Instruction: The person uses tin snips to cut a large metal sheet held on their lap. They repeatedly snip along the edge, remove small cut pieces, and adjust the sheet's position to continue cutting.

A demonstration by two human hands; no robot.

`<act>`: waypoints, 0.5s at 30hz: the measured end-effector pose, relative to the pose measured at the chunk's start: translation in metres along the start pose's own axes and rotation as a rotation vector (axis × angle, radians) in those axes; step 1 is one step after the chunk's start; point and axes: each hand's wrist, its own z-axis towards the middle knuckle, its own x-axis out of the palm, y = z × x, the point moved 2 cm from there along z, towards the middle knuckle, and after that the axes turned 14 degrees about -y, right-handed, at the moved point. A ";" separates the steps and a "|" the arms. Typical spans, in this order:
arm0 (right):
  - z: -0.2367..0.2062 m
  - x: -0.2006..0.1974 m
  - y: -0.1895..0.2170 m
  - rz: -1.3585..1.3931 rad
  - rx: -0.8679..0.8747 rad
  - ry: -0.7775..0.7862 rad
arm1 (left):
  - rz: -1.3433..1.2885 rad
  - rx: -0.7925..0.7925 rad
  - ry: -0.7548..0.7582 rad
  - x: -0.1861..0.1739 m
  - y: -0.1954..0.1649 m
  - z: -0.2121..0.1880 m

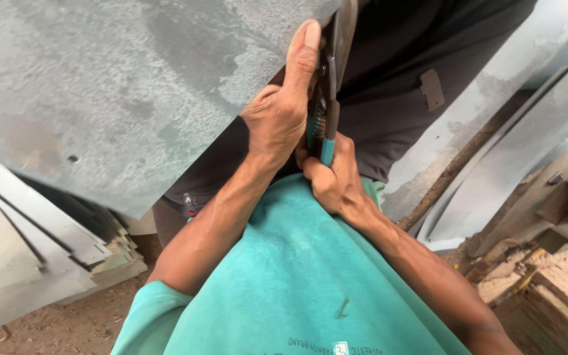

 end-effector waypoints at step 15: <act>-0.030 -0.160 -0.102 -0.695 -0.476 -0.163 | -0.656 -0.256 -0.028 0.050 -0.053 0.013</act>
